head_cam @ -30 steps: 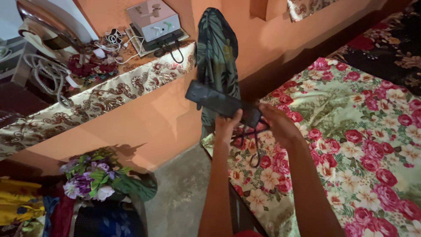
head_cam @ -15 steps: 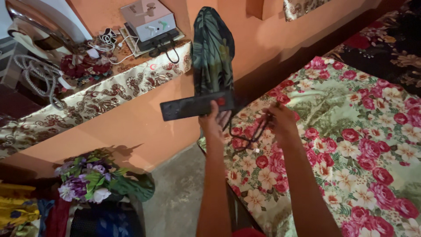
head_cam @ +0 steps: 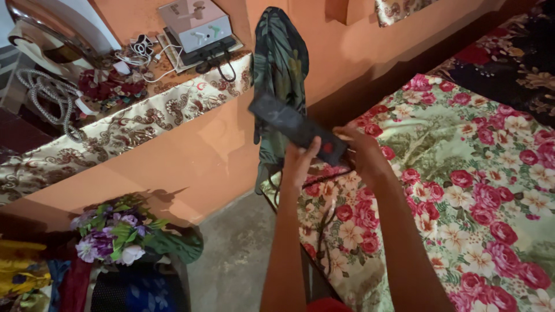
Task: The person plugs a power adapter into a wall socket and then picks up an electric iron. They move the iron to a floral-patterned bedsheet and perform ironing motions on the fabric. The person also handles a small pile of colorful fabric scraps on a nearby shelf.
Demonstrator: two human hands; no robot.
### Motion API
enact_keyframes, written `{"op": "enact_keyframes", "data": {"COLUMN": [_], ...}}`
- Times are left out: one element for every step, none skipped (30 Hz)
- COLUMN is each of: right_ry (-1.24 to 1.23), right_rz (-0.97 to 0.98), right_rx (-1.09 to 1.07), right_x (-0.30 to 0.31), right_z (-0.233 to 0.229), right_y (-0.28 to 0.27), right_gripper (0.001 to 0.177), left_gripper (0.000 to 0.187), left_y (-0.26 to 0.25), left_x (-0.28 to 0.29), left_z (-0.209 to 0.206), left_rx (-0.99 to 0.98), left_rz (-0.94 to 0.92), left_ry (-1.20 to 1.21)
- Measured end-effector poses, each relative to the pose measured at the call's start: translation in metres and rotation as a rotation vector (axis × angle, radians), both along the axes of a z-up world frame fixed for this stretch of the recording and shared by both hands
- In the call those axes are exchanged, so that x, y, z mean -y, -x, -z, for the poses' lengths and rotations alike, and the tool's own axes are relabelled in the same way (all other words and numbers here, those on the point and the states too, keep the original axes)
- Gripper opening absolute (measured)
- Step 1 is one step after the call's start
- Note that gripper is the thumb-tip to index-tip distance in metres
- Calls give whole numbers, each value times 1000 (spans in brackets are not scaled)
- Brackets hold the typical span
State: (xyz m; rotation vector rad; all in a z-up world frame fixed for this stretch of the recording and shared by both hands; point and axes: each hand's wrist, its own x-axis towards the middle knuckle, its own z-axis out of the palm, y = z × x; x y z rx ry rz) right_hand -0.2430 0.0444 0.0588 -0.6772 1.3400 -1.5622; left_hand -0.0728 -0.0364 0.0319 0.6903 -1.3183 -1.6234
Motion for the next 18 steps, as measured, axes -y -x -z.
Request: {"op": "enact_keyframes", "data": {"right_ry": [-4,-9,-14,-48,-80,-112,-108,-103,-100,-98,-94,-90,-97,-103,-111,-133,-158,-183], "right_rz": [-65,-130,-198,-185,-174,-162,-116,-70,-26,-12,3,18,58,99,140,172,206,241], "right_rx": [-237,-473,-710,-697,-683,-668,-620,-572,-523,-495,-467,-438,-369,-300,-232,-106,21,148], "right_x": [-3,-5,-6,-7,-7,-7,-7,-6,-5,-5,-4,-4,-5,-6,-10,-13,-19,-25], "right_z": [-6,-9,-8,-4,0,6,13,22,32,43,55,69,84,100,118,136,155,174], "right_y": [-3,-5,-4,-1,1,4,7,10,14,19,26,34,40,47,53,60,66,73], "right_gripper": [56,54,51,51,51,52,50,49,47,46,46,47,44,42,39,38,36,35], "left_gripper": [68,69,70,70,71,70,70,71,69,69,69,65,62,60,53,47,42,38], "left_y": [2,4,8,12,14,16,18,19,20,21,21,22,23,24,24,26,26,27], "left_x": [1,2,4,5,7,9,9,9,8,6,4,0,-5,-10,-16,-22,-29,-35], "left_z": [2,6,12,19,27,35,43,51,59,65,71,76,81,83,86,89,92,97], "left_rx": [46,93,76,59,43,142,239,336,344,350,356,431,508,584,633,682,733,701], "left_rz": [14,28,59,90,121,86,52,18,104,189,274,280,286,293,296,298,304,305], "left_ry": [70,140,172,204,236,267,295,322,224,124,26,103,178,254,301,349,394,361]}}
